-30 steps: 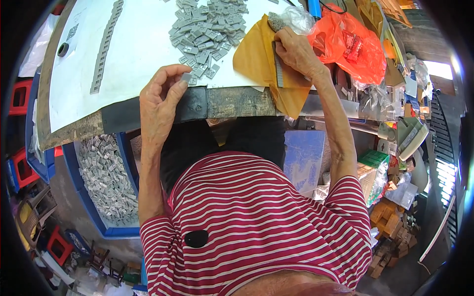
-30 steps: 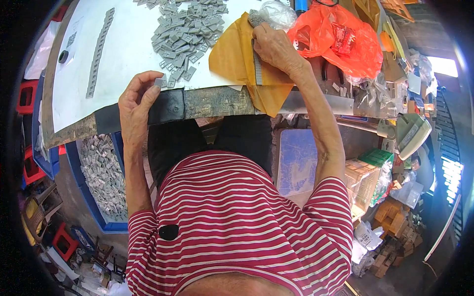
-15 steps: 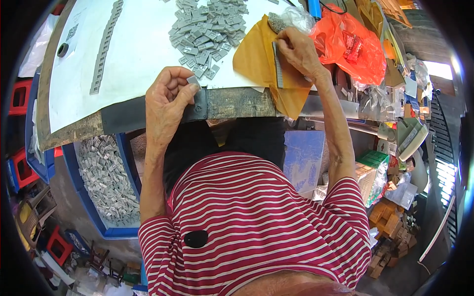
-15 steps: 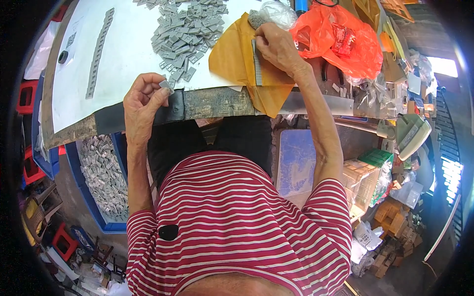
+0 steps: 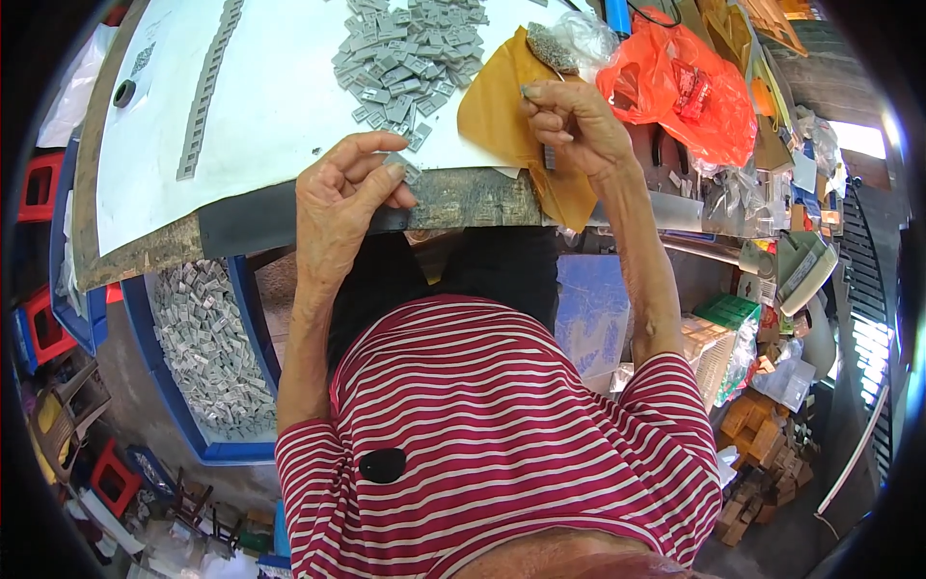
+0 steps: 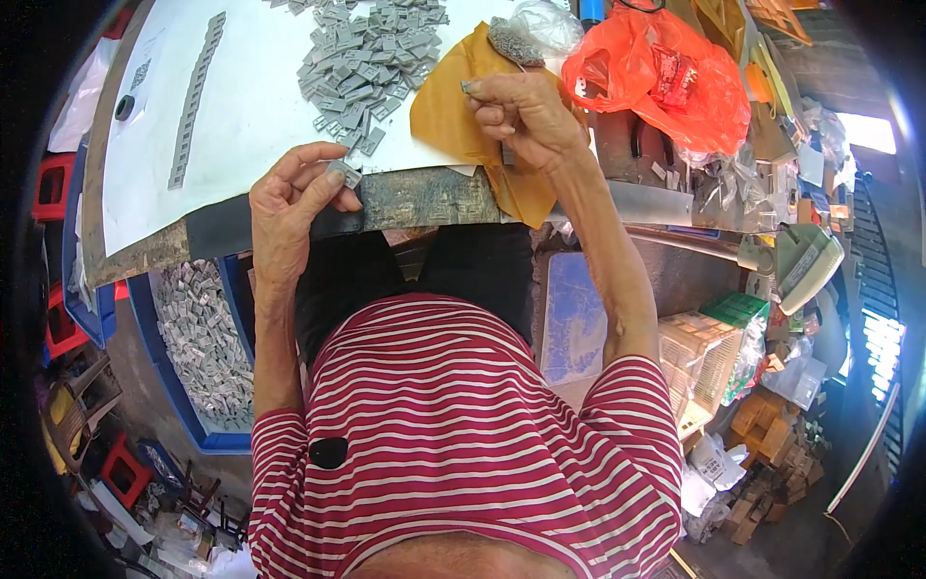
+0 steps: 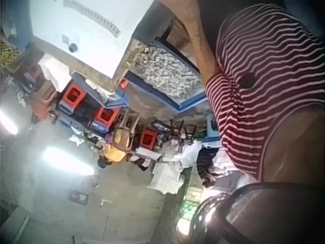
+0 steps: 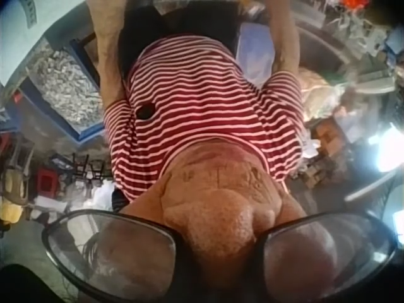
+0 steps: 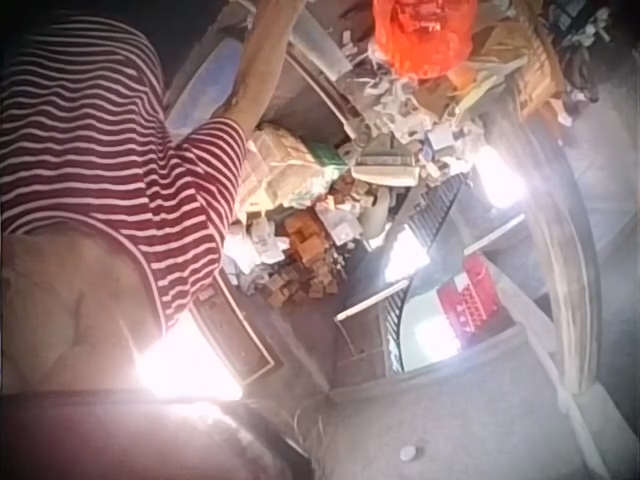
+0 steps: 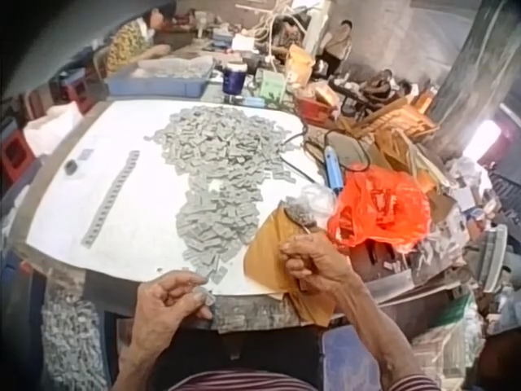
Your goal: The recorder is assembling small hardware components by hand at a workbench.
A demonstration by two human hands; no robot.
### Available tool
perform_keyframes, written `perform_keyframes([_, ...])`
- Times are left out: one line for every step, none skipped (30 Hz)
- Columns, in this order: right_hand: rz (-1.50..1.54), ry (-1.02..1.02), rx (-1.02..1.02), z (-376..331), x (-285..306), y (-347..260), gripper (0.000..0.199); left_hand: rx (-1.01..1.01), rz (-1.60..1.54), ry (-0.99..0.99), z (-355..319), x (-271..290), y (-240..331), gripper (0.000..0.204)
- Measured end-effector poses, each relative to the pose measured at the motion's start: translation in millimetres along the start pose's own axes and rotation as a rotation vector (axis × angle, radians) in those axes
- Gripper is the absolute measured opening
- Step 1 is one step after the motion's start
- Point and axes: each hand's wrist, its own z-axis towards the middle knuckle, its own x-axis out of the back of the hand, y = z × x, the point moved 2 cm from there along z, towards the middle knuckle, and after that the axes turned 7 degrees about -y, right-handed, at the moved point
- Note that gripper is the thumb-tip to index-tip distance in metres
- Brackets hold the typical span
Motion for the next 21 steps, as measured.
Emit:
perform_keyframes([0.000,0.001,-0.001,-0.8,-1.1,-0.3,0.010,0.001,-0.022,0.007,0.5,-0.8,-0.4,0.020])
perform_keyframes([0.086,-0.031,-0.027,-1.3,-3.0,-0.1,0.008,0.001,-0.044,0.015,0.9,-1.3,-1.0,0.018])
perform_keyframes([0.173,-0.062,-0.054,-1.9,-5.3,0.2,0.008,0.003,-0.045,0.016,1.0,-1.4,-2.3,0.018])
perform_keyframes([0.174,-0.064,-0.056,-2.4,-8.2,0.5,0.008,-0.003,-0.063,0.009,0.9,-1.3,-3.9,0.017])
perform_keyframes([0.217,-0.055,-0.075,-3.1,-12.0,1.6,0.009,-0.009,-0.081,0.003,0.8,-1.2,-5.4,0.017])
perform_keyframes([0.260,-0.045,-0.094,-3.8,-15.4,2.9,0.009,-0.006,-0.081,0.006,0.7,-0.8,-6.8,0.017])
perform_keyframes([0.261,-0.048,-0.099,-3.9,-18.2,3.7,0.009,-0.014,-0.091,0.001,0.9,-0.7,-8.0,0.016])
perform_keyframes([0.279,-0.058,-0.109,-3.9,-20.9,4.9,0.009,-0.023,-0.102,-0.005,1.1,-0.6,-8.7,0.015])
perform_keyframes([0.296,-0.069,-0.120,-3.8,-23.7,6.1,0.010,-0.019,-0.101,0.001,1.1,-0.6,-8.5,0.015])
perform_keyframes([0.300,-0.075,-0.129,-3.7,-26.1,7.6,0.010,-0.023,-0.114,-0.002,0.4,-1.1,-7.6,0.014])
perform_keyframes([0.211,-0.079,-0.114,-3.5,-28.1,8.5,0.009,-0.027,-0.127,-0.004,-0.1,-1.6,-7.3,0.014])
perform_keyframes([0.123,-0.084,-0.098,-3.4,-30.3,9.1,0.009,-0.022,-0.124,0.007,0.3,-1.3,-8.3,0.014])
perform_keyframes([0.128,-0.091,-0.107,-4.1,-34.1,9.2,0.009,-0.028,-0.137,-0.007,1.2,-0.4,-9.7,0.014])
perform_keyframes([0.059,-0.102,-0.097,-5.2,-37.9,7.6,0.010,-0.035,-0.149,-0.020,1.9,0.2,-11.1,0.014])
perform_keyframes([-0.009,-0.115,-0.086,-6.1,-39.9,7.6,0.012,-0.053,-0.148,-0.029,2.2,-0.1,-12.9,0.014])
perform_keyframes([-0.051,-0.128,-0.075,-6.4,-40.2,8.9,0.011,-0.048,-0.144,-0.018,2.5,0.2,-14.3,0.014])
perform_keyframes([-0.045,-0.137,-0.081,-6.3,-43.6,12.4,0.011,-0.055,-0.164,-0.030,2.6,0.3,-15.3,0.014])
perform_keyframes([-0.067,-0.106,-0.059,-7.6,-48.9,14.8,0.011,-0.062,-0.184,-0.042,2.2,0.3,-15.7,0.014])
perform_keyframes([-0.091,-0.073,-0.036,-9.1,-53.2,16.3,0.010,-0.063,-0.183,-0.039,2.0,-0.4,-16.1,0.015])
perform_keyframes([-0.103,-0.067,-0.014,-9.4,-57.3,18.4,0.009,-0.061,-0.180,-0.034,1.6,-0.1,-16.8,0.015])
perform_keyframes([-0.100,-0.071,-0.016,-8.9,-60.6,21.3,0.009,-0.067,-0.177,-0.030,1.3,0.3,-17.4,0.015])
